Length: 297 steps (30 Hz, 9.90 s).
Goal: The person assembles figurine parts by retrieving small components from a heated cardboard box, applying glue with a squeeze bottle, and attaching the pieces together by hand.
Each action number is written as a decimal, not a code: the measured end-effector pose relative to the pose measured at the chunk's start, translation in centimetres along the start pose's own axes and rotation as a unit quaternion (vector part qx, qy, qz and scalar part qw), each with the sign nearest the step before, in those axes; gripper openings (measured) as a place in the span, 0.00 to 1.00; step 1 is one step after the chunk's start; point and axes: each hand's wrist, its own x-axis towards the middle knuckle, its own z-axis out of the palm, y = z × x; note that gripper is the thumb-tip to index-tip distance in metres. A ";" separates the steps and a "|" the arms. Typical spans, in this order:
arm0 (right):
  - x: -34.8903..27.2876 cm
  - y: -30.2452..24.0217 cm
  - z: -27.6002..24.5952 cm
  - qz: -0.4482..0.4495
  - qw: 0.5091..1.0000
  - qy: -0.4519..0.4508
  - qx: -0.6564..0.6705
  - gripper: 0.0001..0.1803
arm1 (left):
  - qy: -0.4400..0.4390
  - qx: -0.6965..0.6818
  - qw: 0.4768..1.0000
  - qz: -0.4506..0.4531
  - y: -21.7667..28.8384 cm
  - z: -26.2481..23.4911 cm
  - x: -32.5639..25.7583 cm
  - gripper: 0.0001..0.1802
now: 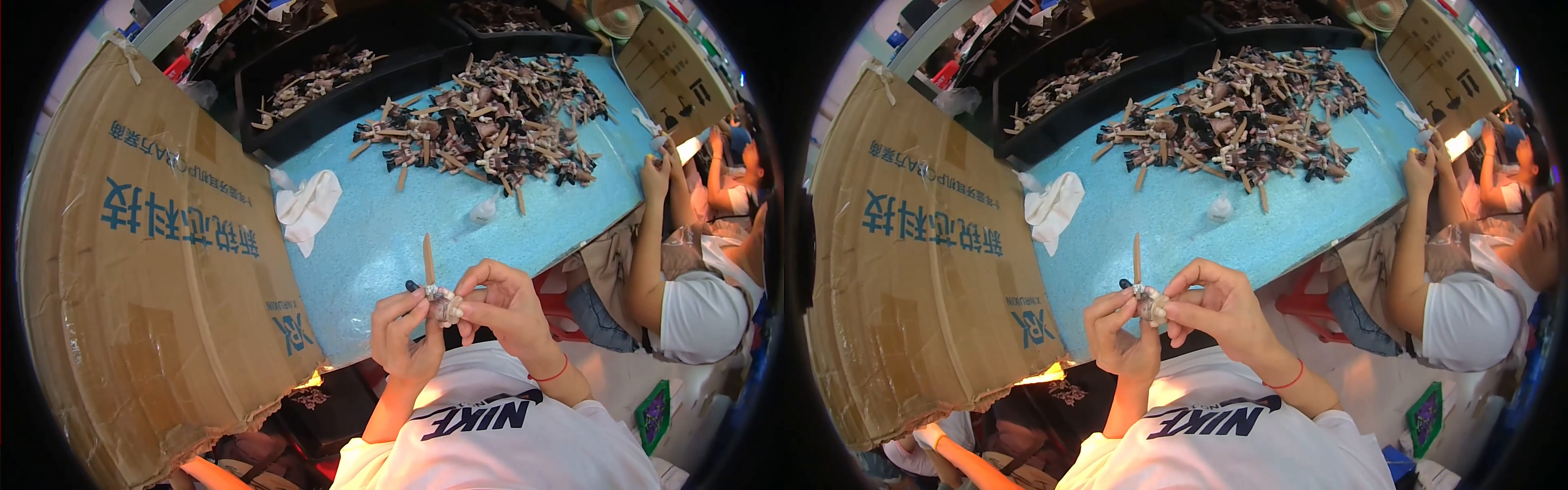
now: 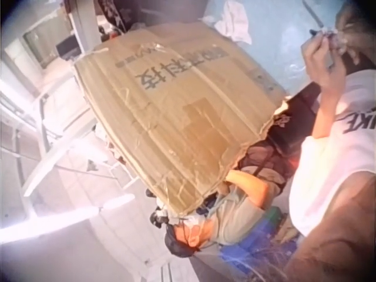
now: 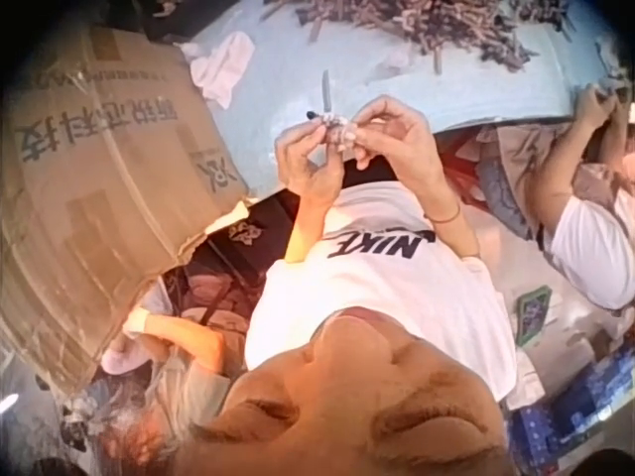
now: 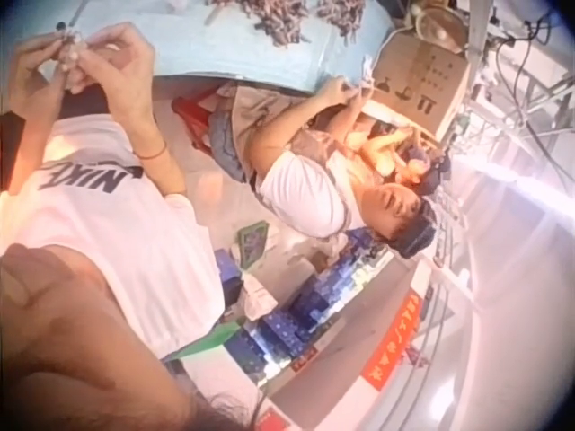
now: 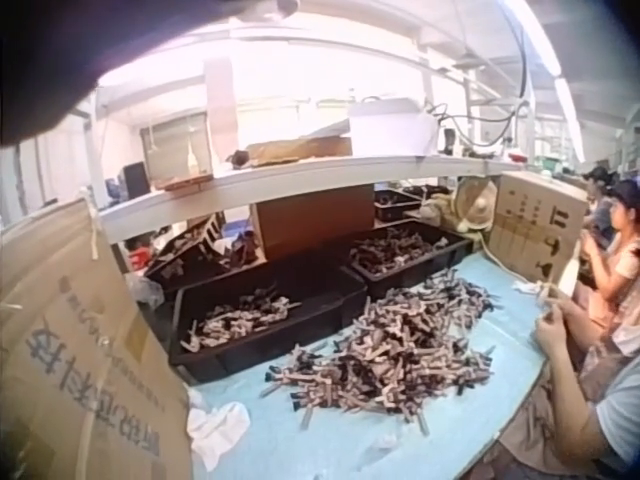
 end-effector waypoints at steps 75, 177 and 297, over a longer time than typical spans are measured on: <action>0.4 -2.5 -0.9 0.032 0.995 -0.063 -0.065 0.33 | -0.126 -0.299 0.891 -0.319 1.8 -1.1 2.4 0.19; -0.9 -1.0 -0.7 -0.120 0.990 -0.071 -0.002 0.50 | -0.205 -0.022 0.978 -0.029 4.1 -0.8 3.3 0.23; -0.3 -1.4 -1.7 -0.190 0.955 -0.008 -0.229 0.35 | -0.199 -0.526 0.727 -0.393 1.5 -1.3 4.9 0.35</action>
